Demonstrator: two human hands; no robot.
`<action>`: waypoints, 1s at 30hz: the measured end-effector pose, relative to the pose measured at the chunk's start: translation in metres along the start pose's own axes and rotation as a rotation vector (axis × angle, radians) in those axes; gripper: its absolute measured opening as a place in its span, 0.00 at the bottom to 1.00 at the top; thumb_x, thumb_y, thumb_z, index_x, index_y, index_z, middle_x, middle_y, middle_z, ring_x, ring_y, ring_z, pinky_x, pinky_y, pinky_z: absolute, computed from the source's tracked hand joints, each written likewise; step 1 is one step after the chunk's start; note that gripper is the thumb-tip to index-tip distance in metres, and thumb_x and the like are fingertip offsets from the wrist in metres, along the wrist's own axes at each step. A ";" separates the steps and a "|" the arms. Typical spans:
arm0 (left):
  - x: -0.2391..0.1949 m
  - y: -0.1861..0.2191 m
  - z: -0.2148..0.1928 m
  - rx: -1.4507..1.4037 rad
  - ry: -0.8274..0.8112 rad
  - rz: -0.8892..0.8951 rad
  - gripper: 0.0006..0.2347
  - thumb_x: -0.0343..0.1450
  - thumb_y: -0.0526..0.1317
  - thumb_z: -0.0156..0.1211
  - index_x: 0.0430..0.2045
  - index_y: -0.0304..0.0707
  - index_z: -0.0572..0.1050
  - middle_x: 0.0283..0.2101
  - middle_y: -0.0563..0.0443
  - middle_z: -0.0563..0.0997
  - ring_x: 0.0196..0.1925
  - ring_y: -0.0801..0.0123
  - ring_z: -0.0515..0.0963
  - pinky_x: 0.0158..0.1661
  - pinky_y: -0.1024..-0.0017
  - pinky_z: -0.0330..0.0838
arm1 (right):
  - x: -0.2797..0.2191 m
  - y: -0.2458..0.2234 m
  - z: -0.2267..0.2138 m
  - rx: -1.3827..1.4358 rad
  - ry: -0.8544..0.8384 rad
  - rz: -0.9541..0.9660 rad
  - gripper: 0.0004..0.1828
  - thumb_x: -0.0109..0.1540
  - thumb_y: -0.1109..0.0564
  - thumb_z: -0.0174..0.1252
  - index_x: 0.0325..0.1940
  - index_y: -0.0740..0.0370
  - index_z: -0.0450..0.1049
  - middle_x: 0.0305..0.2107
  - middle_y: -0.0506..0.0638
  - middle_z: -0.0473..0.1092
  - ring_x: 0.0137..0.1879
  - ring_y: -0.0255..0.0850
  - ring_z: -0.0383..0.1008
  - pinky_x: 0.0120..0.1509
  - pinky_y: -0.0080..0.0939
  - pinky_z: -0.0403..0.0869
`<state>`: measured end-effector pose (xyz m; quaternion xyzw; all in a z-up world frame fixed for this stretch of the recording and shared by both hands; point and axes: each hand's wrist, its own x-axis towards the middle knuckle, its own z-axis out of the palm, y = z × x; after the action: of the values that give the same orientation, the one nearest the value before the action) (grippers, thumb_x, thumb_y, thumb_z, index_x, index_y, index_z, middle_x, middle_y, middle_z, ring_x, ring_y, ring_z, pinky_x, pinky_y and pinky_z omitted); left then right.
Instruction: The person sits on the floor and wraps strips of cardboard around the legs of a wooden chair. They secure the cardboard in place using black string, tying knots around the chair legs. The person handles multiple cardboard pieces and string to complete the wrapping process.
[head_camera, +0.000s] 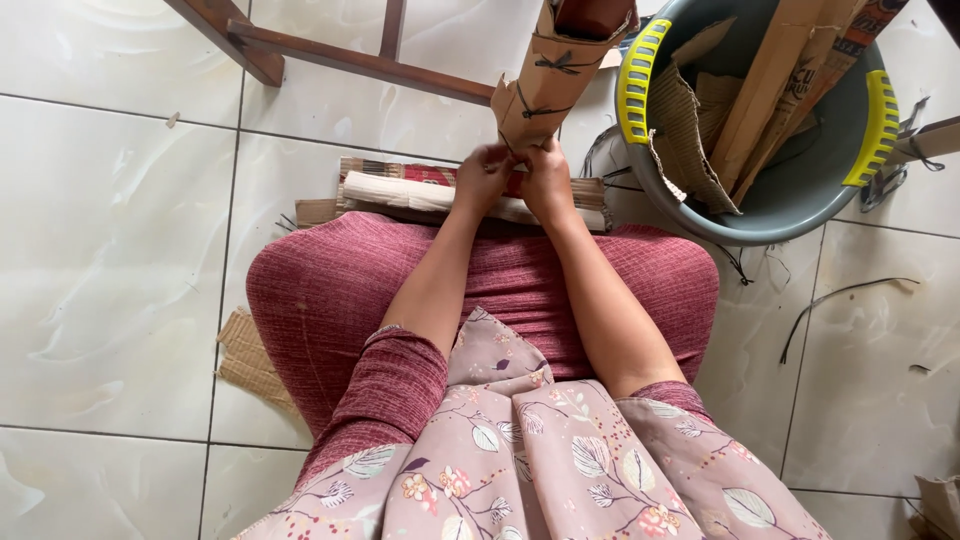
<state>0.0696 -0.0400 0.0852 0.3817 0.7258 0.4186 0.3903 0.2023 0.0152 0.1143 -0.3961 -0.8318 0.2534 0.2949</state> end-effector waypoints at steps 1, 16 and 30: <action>-0.002 0.000 0.002 0.003 -0.001 0.002 0.17 0.71 0.52 0.64 0.49 0.47 0.76 0.49 0.48 0.82 0.54 0.51 0.82 0.57 0.54 0.78 | -0.002 0.004 0.001 0.001 0.004 0.000 0.10 0.57 0.71 0.56 0.40 0.67 0.79 0.38 0.55 0.62 0.39 0.57 0.71 0.40 0.52 0.78; 0.011 0.016 0.011 -0.340 -0.065 -0.171 0.11 0.73 0.42 0.60 0.43 0.37 0.82 0.22 0.49 0.81 0.21 0.72 0.79 0.26 0.75 0.77 | 0.000 -0.021 -0.013 0.203 0.175 0.174 0.17 0.58 0.68 0.55 0.40 0.48 0.81 0.32 0.50 0.69 0.41 0.52 0.78 0.51 0.50 0.77; 0.008 0.027 -0.006 -0.154 -0.002 -0.101 0.10 0.71 0.42 0.59 0.36 0.39 0.85 0.25 0.49 0.85 0.27 0.67 0.83 0.31 0.70 0.77 | 0.000 0.026 0.014 -0.024 0.254 0.119 0.11 0.51 0.65 0.70 0.33 0.52 0.82 0.25 0.48 0.71 0.34 0.52 0.78 0.42 0.50 0.78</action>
<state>0.0673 -0.0248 0.1094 0.3137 0.7093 0.4525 0.4401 0.2056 0.0275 0.0871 -0.4772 -0.7658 0.2080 0.3775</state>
